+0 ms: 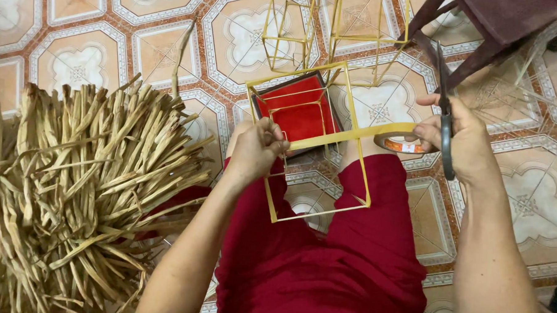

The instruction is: Applying yellow tape to secure the structure of a geometric bamboo or wire frame.

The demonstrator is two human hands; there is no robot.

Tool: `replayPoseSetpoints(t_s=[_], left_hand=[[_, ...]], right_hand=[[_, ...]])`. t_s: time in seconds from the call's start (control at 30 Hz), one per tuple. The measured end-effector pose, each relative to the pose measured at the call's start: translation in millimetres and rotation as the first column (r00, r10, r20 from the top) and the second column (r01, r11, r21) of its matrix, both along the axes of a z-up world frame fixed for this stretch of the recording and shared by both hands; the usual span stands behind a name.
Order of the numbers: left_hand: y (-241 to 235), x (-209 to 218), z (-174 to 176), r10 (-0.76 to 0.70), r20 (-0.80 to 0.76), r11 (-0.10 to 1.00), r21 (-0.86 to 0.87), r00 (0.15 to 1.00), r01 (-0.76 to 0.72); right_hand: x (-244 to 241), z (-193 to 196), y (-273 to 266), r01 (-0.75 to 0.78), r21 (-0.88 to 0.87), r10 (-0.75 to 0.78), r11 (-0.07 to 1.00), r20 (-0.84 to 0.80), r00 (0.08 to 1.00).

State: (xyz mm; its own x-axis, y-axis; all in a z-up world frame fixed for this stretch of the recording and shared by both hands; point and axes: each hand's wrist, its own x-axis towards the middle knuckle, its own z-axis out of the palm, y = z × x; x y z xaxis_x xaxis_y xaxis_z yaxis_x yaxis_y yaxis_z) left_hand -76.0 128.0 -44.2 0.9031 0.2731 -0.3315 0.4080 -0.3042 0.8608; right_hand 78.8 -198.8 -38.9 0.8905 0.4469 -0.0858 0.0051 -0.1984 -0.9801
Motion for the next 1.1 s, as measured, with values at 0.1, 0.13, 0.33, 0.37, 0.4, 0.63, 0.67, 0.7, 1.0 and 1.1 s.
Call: replayPoseSetpoints(t_s=[0.1,0.13,0.33,0.37,0.4,0.63,0.67,0.7,1.0,1.1], left_hand=[[-2,-3,0,0.004,0.024,0.998,0.057,1.000,-0.006],[-7,-5,10,0.005,0.029,0.998,0.056,1.000,-0.007],[-36,-10,20,-0.073,0.169,0.718,0.693,0.983,-0.066],[-41,-6,7,-0.182,0.238,0.657,0.752,0.954,-0.062],[-46,-2,-6,-0.291,0.296,0.591,0.803,0.910,-0.072],[-80,43,-5,-0.473,-0.207,0.453,0.777,0.857,0.437],[-76,46,-5,-0.491,-0.169,0.541,0.710,0.855,0.451],[-71,49,-5,-0.504,-0.130,0.621,0.632,0.854,0.463],[-60,76,9,-0.477,0.007,0.622,0.709,0.879,0.332],[-73,109,-14,-0.640,0.134,0.527,0.793,0.756,0.306]], right_hand=[[0,1,7,-0.011,-0.075,0.014,0.997,0.031,0.999],[1,-2,11,-0.012,-0.076,0.014,0.997,0.036,0.999],[-2,-13,24,0.092,-0.270,-0.115,0.959,-0.071,0.991],[-1,-17,23,0.067,-0.247,-0.060,0.967,0.035,0.998],[-1,-20,21,0.038,-0.228,-0.005,0.973,0.144,0.990],[-16,-16,39,0.080,-0.301,0.006,0.950,0.275,0.961],[-16,-18,39,0.080,-0.332,0.023,0.940,0.294,0.956],[-17,-21,39,0.080,-0.362,0.040,0.929,0.312,0.949],[-26,-36,20,0.169,-0.306,-0.053,0.937,0.353,0.934],[-23,-44,13,0.141,-0.243,-0.051,0.960,0.342,0.938]])
